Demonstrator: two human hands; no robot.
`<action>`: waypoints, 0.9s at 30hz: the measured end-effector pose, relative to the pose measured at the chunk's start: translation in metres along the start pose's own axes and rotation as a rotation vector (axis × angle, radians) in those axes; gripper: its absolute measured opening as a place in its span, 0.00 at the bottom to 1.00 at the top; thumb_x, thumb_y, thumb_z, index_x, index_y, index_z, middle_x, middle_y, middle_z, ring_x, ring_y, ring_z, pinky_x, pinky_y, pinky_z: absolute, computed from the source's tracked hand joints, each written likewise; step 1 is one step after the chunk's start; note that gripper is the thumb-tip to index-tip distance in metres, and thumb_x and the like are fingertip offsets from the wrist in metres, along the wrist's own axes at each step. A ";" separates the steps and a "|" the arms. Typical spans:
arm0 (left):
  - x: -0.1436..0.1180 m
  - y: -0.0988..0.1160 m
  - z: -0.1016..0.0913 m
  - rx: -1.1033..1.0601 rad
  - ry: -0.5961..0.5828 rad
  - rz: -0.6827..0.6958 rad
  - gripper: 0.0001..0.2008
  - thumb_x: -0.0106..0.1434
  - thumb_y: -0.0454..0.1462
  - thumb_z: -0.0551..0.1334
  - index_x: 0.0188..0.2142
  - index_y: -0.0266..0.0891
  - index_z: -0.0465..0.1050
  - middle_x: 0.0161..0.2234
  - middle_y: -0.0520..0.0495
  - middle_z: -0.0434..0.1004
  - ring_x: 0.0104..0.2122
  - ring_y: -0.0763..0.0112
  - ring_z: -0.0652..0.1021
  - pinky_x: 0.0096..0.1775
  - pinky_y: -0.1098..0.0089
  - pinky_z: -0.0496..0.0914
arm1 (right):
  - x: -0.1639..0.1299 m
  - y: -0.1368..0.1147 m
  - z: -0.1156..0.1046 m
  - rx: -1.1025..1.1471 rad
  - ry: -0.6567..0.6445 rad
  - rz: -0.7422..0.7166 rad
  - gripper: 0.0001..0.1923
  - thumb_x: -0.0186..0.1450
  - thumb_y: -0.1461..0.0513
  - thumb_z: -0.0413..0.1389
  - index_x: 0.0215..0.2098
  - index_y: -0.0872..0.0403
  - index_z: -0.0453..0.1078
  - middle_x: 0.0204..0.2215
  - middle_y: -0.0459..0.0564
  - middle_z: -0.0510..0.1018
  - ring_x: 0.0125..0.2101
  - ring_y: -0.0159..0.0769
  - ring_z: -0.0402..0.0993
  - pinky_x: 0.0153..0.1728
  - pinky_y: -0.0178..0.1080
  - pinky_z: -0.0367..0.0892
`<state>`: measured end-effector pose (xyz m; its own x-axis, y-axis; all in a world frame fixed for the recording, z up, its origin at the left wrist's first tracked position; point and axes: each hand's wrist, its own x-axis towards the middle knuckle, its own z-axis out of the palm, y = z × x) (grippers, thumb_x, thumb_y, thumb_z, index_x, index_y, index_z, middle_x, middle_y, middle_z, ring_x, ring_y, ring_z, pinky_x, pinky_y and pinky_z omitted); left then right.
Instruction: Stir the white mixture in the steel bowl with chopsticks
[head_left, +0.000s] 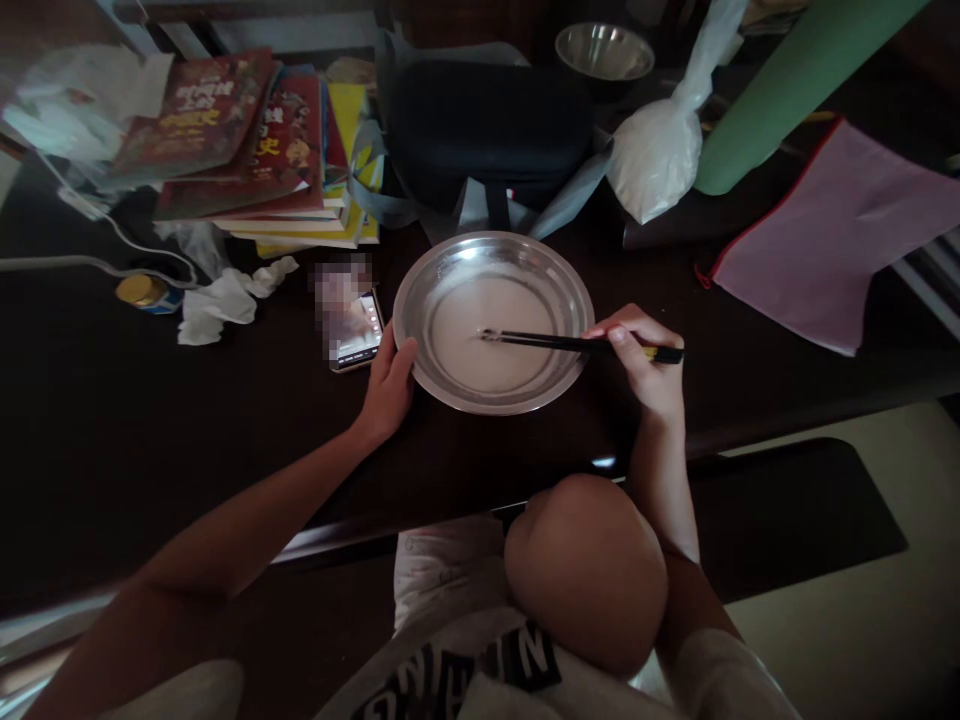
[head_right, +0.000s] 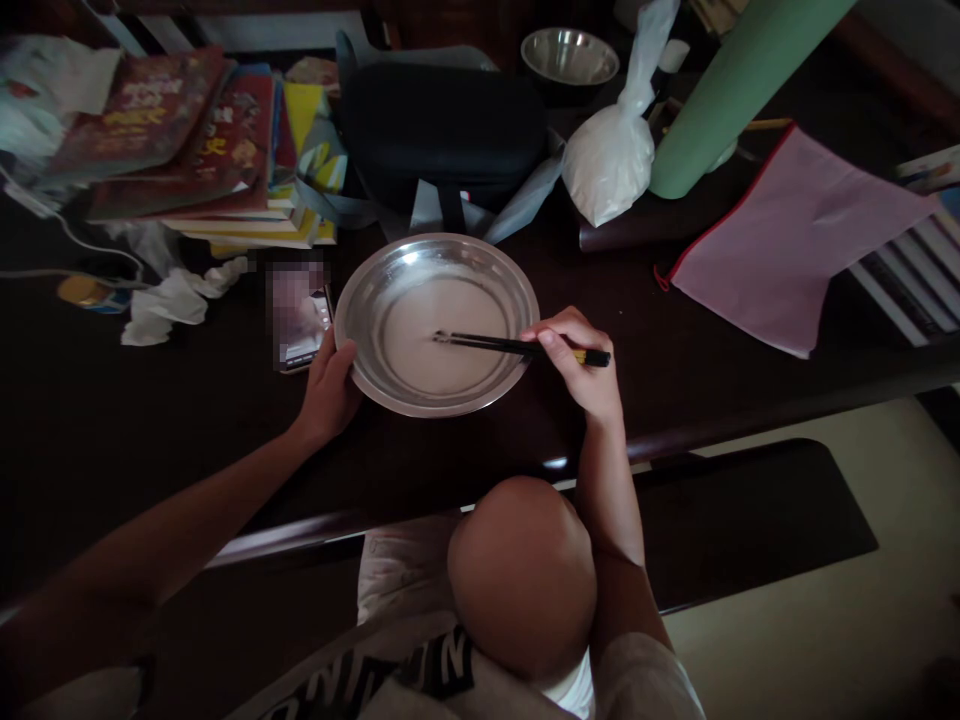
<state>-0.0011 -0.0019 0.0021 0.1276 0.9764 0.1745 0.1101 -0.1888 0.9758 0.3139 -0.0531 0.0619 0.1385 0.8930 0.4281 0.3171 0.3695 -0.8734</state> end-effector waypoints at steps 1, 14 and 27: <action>0.000 -0.001 0.000 0.006 -0.005 0.003 0.28 0.69 0.56 0.55 0.63 0.49 0.65 0.57 0.44 0.76 0.60 0.55 0.73 0.62 0.53 0.68 | 0.000 0.000 0.000 0.006 0.039 -0.004 0.10 0.68 0.53 0.59 0.33 0.46 0.80 0.29 0.44 0.82 0.33 0.35 0.80 0.37 0.41 0.75; 0.000 -0.002 -0.001 -0.026 -0.007 -0.024 0.27 0.69 0.56 0.55 0.63 0.49 0.66 0.58 0.44 0.75 0.61 0.55 0.73 0.62 0.52 0.67 | -0.001 -0.002 0.000 0.103 0.057 0.026 0.11 0.69 0.54 0.58 0.33 0.46 0.80 0.26 0.42 0.80 0.26 0.32 0.78 0.31 0.40 0.72; 0.000 -0.001 0.000 -0.061 -0.016 -0.047 0.28 0.68 0.56 0.57 0.62 0.50 0.65 0.58 0.44 0.74 0.60 0.54 0.73 0.62 0.51 0.68 | 0.000 -0.003 0.001 0.027 -0.063 0.012 0.11 0.68 0.52 0.59 0.33 0.45 0.81 0.28 0.44 0.82 0.32 0.36 0.80 0.37 0.42 0.74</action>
<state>-0.0012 -0.0017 0.0009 0.1393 0.9821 0.1265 0.0560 -0.1353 0.9892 0.3124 -0.0538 0.0649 0.0824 0.9117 0.4026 0.2905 0.3644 -0.8848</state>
